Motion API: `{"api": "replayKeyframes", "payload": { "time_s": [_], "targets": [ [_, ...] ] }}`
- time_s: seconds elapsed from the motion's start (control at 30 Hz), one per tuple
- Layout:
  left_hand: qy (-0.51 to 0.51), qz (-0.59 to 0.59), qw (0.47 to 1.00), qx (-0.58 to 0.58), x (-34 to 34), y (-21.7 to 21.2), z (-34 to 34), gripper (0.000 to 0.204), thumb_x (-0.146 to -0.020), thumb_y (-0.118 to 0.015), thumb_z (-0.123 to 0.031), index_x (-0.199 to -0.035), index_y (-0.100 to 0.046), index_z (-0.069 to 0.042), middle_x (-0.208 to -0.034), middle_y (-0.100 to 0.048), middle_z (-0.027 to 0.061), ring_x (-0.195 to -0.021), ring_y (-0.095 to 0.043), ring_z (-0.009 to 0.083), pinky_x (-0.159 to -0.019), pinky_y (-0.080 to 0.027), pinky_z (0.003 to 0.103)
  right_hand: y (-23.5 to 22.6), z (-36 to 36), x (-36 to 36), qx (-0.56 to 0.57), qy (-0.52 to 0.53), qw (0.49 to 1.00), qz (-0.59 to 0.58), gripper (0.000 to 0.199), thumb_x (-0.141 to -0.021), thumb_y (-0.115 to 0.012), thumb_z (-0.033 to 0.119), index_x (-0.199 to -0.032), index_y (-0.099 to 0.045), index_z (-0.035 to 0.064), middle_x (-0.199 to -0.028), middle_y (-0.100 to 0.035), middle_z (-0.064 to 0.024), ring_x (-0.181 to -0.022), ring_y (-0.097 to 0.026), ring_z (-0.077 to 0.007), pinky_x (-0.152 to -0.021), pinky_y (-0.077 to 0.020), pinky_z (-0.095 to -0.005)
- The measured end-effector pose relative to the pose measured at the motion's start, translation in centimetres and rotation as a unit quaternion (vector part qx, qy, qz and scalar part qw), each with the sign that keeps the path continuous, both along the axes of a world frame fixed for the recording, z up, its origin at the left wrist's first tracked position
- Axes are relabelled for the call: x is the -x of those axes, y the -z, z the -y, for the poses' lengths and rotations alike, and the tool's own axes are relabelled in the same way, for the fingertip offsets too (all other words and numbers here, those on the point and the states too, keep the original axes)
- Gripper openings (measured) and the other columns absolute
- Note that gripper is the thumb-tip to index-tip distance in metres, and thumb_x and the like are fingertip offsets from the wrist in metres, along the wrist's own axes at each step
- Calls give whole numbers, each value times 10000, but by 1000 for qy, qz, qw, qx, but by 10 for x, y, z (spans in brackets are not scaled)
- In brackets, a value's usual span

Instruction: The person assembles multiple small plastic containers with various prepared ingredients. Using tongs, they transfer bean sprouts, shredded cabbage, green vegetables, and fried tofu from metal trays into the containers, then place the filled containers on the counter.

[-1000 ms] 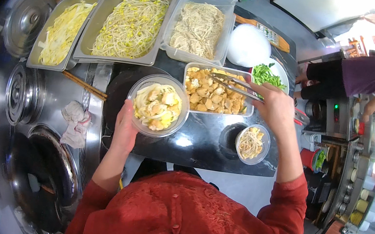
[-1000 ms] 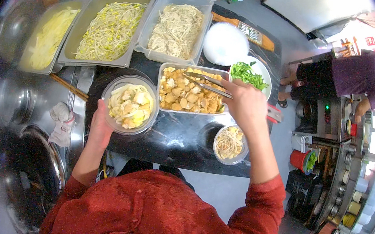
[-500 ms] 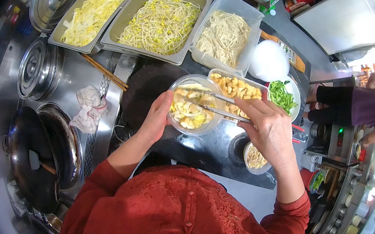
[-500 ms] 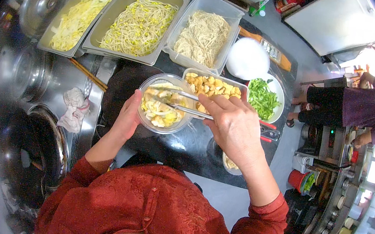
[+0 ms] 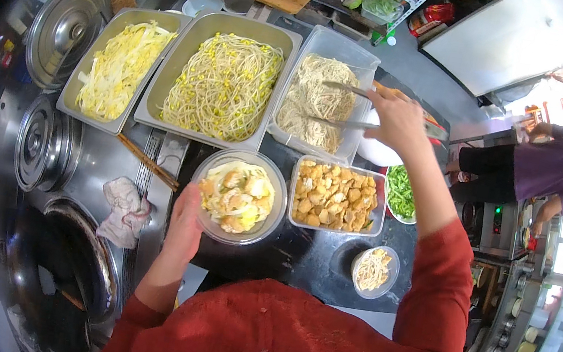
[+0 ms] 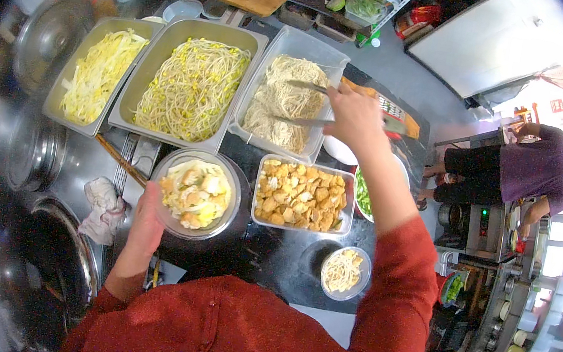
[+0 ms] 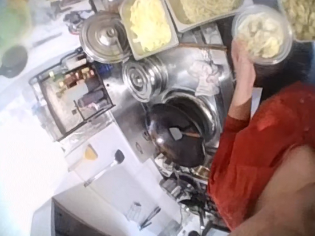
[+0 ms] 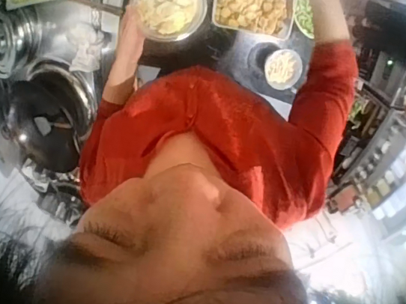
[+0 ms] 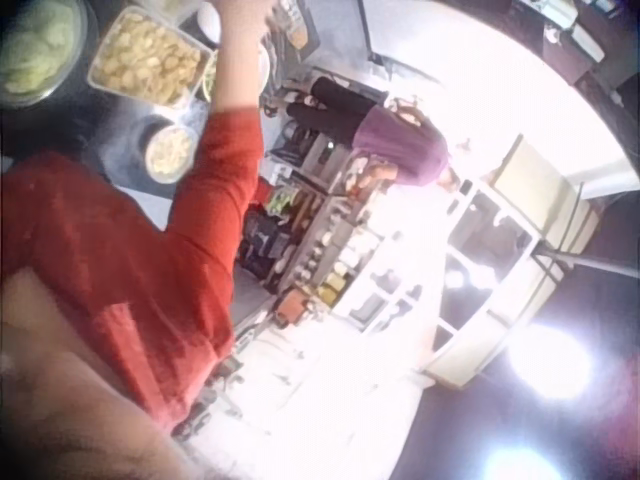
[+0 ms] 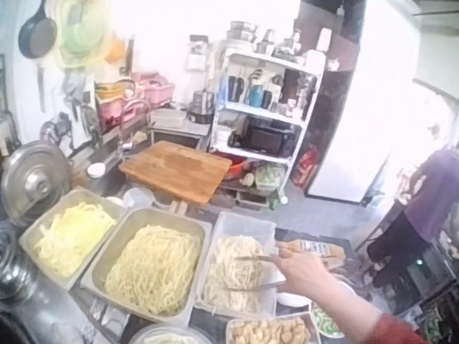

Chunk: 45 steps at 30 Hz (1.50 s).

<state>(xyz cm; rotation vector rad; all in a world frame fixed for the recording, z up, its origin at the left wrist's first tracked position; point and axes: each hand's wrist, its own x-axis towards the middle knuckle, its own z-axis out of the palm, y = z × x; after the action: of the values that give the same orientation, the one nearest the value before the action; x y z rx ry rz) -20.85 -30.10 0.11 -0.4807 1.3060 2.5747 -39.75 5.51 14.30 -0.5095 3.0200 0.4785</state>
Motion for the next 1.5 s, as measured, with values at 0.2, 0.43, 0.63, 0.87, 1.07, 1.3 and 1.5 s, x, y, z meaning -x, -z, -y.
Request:
{"api": "replayKeyframes", "payload": {
  "time_s": [0.2,0.43,0.63,0.87,1.07,1.3,1.5],
  "targets": [
    [-49,-37,998,-10,30,-22,12,594,-1112,-425,-426,-1461,-449,54,-1488,-524,148,-1355,-522,234,-1148,-407,393,73,15,74,-6,57,998,22,607,-756,-841,303,-1322,-640,213,-1102,-705,-38,-1102,-673,-270,-887,-539,-458],
    [-9,-45,999,22,72,-32,16,764,-1081,-356,-581,-1589,-277,-16,-1628,-352,144,-1497,-356,276,-1231,-294,455,15,-13,20,67,66,995,-31,403,-833,-766,236,-1233,-721,218,-1026,-741,-56,-912,-727,-283,-777,-567,-431],
    [-6,-62,998,10,98,-38,4,761,-1080,-356,-588,-1616,-229,-63,-1650,-313,125,-1507,-340,280,-1227,-307,465,-48,-22,-33,139,96,986,-16,440,-815,-786,271,-1243,-720,199,-998,-752,-95,-884,-728,-298,-799,-578,-421],
    [3,-58,998,16,107,-41,-4,762,-1079,-360,-588,-1616,-224,-67,-1648,-314,128,-1507,-342,277,-1222,-320,463,30,27,-23,-2,105,988,118,239,-882,-694,207,-1070,-744,67,-1073,-724,-110,-1002,-729,-298,-842,-592,-427],
    [-12,-68,997,16,115,-41,-3,740,-1082,-392,-558,-1606,-244,-58,-1635,-335,134,-1492,-367,283,-1204,-348,481,-25,1,-47,116,124,985,32,334,-833,-759,248,-1160,-769,180,-889,-746,-105,-822,-735,-292,-798,-592,-405],
    [-31,-89,996,3,138,-33,-26,582,-1092,-469,-443,-1503,-401,-36,-1481,-516,146,-1343,-550,277,-1067,-515,472,-100,-24,-80,286,95,949,-99,438,-764,-803,94,-1198,-755,61,-909,-742,-116,-735,-703,-219,-710,-541,-328],
    [23,-92,995,9,159,-34,-61,613,-1077,-469,-500,-1478,-448,-37,-1446,-550,126,-1315,-576,253,-1028,-549,446,-140,-7,-98,431,113,895,-26,504,-764,-805,-20,-1259,-710,0,-1034,-747,-107,-860,-662,-116,-795,-540,-277]
  ]
}}
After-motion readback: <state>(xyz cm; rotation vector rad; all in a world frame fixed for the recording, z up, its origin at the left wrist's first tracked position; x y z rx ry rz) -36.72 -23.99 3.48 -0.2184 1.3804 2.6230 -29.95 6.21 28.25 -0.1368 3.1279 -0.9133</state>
